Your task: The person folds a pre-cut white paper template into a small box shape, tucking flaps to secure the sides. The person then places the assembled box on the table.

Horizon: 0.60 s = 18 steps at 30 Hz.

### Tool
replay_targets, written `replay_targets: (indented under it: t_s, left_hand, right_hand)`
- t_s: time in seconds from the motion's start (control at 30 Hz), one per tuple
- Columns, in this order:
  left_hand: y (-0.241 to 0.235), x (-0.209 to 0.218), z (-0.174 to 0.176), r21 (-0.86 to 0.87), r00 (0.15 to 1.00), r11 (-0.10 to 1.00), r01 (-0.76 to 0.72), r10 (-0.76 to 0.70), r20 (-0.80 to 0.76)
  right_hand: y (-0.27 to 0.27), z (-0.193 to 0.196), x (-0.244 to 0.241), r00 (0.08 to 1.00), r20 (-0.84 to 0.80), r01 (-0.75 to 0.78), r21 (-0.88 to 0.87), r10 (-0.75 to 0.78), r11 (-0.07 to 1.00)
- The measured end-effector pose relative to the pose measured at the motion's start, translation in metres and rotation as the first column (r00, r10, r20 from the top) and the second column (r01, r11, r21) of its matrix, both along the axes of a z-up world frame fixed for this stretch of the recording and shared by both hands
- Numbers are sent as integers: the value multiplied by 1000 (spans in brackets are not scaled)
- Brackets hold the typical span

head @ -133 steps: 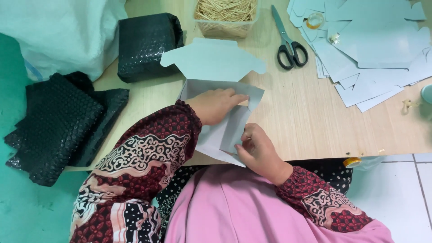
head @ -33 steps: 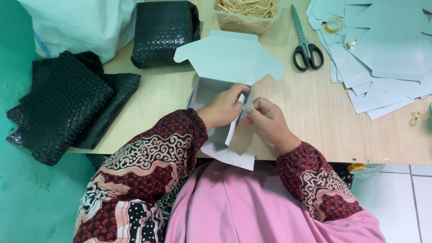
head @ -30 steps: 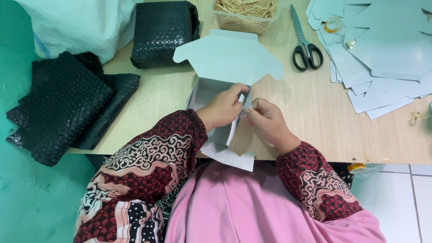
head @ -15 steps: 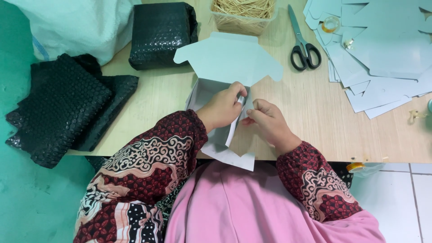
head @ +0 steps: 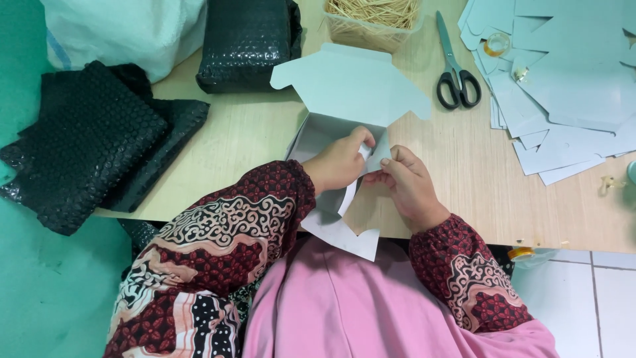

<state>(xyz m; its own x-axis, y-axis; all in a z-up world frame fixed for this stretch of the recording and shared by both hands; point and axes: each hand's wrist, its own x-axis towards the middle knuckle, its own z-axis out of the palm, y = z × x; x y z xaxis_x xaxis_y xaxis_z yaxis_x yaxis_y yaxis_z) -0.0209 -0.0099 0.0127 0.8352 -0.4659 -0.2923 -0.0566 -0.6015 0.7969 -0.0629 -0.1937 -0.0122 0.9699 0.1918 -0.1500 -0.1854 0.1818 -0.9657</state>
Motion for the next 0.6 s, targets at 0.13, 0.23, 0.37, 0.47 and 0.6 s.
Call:
replay_targets:
  t_s: [0.13, 0.23, 0.37, 0.47, 0.6]
  left_hand:
    - [-1, 1, 5, 7, 1000, 1000, -5, 5, -27]
    - [-2, -5, 18, 8, 1000, 1000, -5, 5, -21]
    - [-4, -9, 29, 20, 1000, 1000, 17, -17, 0]
    - [-5, -8, 24, 7, 999, 1000, 9, -9, 37]
    - [-6, 2, 10, 8, 999, 1000, -10, 10, 33]
  right_hand:
    - [-1, 9, -2, 998, 40, -41, -229, 52, 973]
    - [-2, 13, -3, 997, 52, -35, -372, 58, 928]
    - [-8, 0, 3, 996, 67, -18, -489, 58, 872]
    - [-2, 9, 5, 996, 66, -9, -533, 52, 846]
    - [14, 20, 6, 999, 27, -25, -498, 44, 867]
